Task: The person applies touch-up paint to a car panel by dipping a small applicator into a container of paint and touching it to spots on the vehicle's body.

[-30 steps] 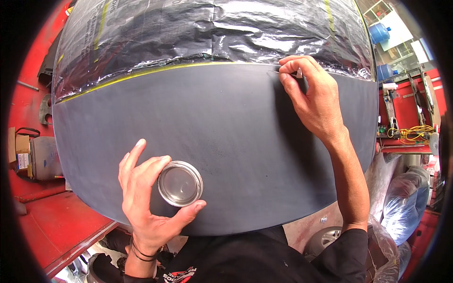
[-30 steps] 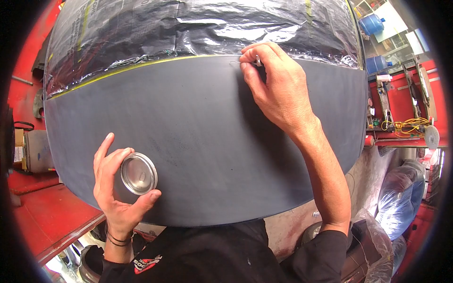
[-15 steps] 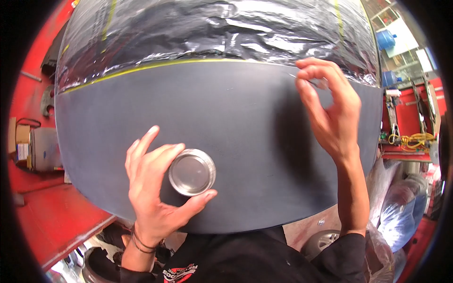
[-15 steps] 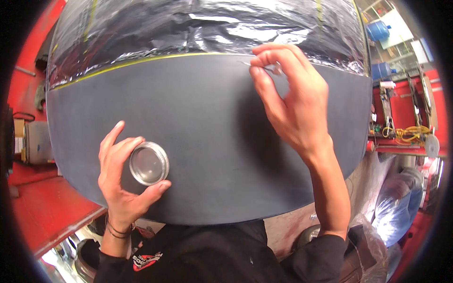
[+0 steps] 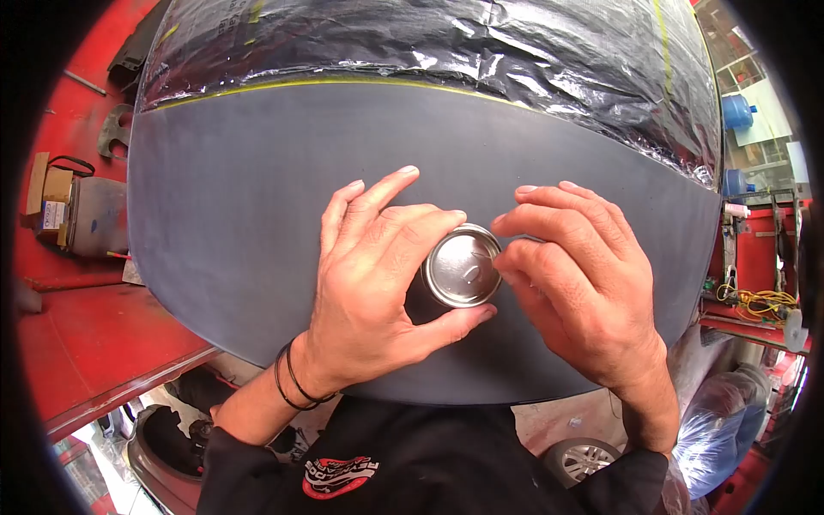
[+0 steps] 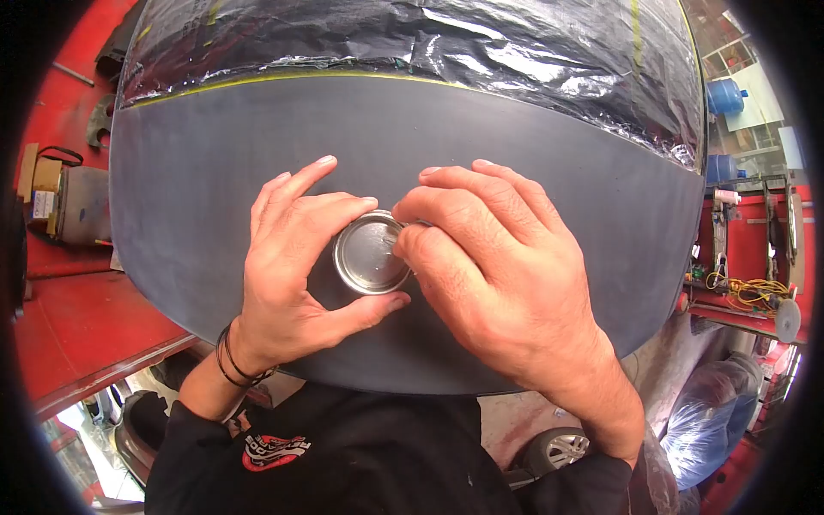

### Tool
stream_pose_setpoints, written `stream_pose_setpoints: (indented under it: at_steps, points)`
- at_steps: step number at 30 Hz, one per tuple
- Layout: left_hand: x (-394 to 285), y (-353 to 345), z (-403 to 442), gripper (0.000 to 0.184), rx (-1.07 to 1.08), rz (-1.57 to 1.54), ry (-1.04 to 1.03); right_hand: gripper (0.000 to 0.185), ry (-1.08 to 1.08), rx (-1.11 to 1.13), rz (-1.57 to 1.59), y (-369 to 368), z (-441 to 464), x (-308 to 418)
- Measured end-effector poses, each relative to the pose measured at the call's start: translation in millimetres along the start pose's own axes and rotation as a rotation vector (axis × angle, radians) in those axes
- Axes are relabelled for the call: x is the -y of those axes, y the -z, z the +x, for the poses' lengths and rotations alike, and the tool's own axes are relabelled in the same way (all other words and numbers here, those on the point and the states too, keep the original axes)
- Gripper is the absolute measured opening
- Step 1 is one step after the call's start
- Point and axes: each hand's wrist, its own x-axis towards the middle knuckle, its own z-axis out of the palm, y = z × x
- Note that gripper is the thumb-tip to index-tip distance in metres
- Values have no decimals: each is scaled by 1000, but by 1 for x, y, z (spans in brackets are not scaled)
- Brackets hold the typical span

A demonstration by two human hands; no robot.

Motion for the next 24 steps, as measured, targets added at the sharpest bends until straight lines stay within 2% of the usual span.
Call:
stream_pose_setpoints:
  at_steps: [7, 14, 17, 24]
  points:
    - [-1, 1, -1, 78, 7, 11, 6, 26, -70, -86, 29, 20, -4, -8]
    - [3, 11, -13, 77, 31, 55, 16, 15, -390, -284, 68, -6, -32, -80]
    - [0, 14, -15, 77, 40, 61, 22, 14, -423, -307, 15, -20, -31, -94]
    - [0, 19, -23, 79, 49, 48, 31, 14, -352, -336, -14, -42, -30, -99]
